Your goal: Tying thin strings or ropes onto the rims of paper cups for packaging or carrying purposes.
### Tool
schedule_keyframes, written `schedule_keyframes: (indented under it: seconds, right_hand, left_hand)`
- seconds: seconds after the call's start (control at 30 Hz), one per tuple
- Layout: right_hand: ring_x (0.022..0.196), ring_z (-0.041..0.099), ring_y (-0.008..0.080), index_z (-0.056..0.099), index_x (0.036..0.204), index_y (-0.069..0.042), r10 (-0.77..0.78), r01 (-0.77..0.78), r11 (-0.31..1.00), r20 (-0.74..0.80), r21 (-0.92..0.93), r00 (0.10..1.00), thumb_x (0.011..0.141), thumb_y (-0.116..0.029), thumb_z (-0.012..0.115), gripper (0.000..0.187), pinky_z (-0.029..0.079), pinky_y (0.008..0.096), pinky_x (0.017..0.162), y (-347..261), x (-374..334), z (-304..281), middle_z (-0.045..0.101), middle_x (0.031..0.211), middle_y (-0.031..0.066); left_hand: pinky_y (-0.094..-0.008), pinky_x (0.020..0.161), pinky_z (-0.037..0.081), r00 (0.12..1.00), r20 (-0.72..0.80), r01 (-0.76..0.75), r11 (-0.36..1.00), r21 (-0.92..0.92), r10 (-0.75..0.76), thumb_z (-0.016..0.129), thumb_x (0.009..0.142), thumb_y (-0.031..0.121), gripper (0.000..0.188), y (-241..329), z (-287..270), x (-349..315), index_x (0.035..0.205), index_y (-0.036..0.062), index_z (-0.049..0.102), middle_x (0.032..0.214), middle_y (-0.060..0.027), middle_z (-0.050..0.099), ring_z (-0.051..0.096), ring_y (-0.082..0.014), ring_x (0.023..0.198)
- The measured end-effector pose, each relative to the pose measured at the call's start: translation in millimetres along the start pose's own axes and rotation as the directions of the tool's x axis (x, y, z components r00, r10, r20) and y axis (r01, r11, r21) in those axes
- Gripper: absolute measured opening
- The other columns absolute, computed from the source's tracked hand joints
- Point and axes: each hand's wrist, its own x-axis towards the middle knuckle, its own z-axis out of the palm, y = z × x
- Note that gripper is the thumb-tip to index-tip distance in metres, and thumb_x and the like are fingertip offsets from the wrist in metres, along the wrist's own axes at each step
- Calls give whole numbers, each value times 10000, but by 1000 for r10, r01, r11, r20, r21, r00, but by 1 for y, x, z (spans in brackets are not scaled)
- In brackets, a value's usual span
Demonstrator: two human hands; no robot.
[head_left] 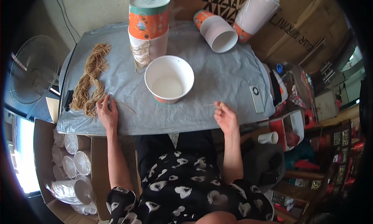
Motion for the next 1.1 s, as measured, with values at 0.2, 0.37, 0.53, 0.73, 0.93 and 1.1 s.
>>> schedule_keyframes:
  seconds: [0.2,0.37,0.53,0.73,0.93,1.1]
  right_hand:
    - [1238,534,180,679,1103,-97,76,-77,997,175,-2,982,1019,-209,635,147,436,391,1018,17,-16,53,488,1528,129]
    - [1359,464,202,660,1119,-143,129,-143,986,161,80,978,1016,-254,646,152,405,437,1097,51,-30,83,433,1579,117]
    - [1430,412,221,633,1111,-112,87,-81,996,207,-36,974,1046,-258,596,165,357,508,1170,73,-40,97,450,1561,125]
    - [1413,436,246,625,1101,-101,122,-123,992,213,-7,969,1054,-258,584,169,367,470,1158,76,-38,97,433,1572,137]
    - [1423,419,241,621,1131,-115,67,-58,996,150,-70,986,1056,-247,577,157,364,437,1160,76,-33,96,387,1607,131]
    - [1410,423,221,632,1160,-151,55,-48,997,127,-57,990,1056,-257,570,161,341,486,1154,72,-29,90,396,1607,73]
  left_hand:
    - [-248,702,517,985,159,156,721,-675,-65,659,973,48,162,107,-11,-67,1130,51,697,1140,-58,645,621,-114,881]
    - [-253,667,536,844,446,252,514,-820,298,773,872,44,284,217,-53,-96,1148,42,709,1164,-85,626,658,-141,873]
    - [-248,633,526,830,446,206,561,-802,334,872,785,106,374,233,-49,-110,1123,62,719,1097,-63,631,651,-124,796]
    - [-246,600,520,813,527,407,405,-818,248,809,871,75,252,228,-37,-118,1090,14,700,1025,-65,708,663,-104,752]
    - [-203,611,498,473,829,804,237,-545,299,707,997,202,232,211,-36,-112,1068,-17,734,864,-14,716,634,-55,724]
    - [-222,639,512,502,820,704,420,-573,277,728,980,167,189,194,-43,-103,1029,-15,744,856,0,710,621,-52,725]
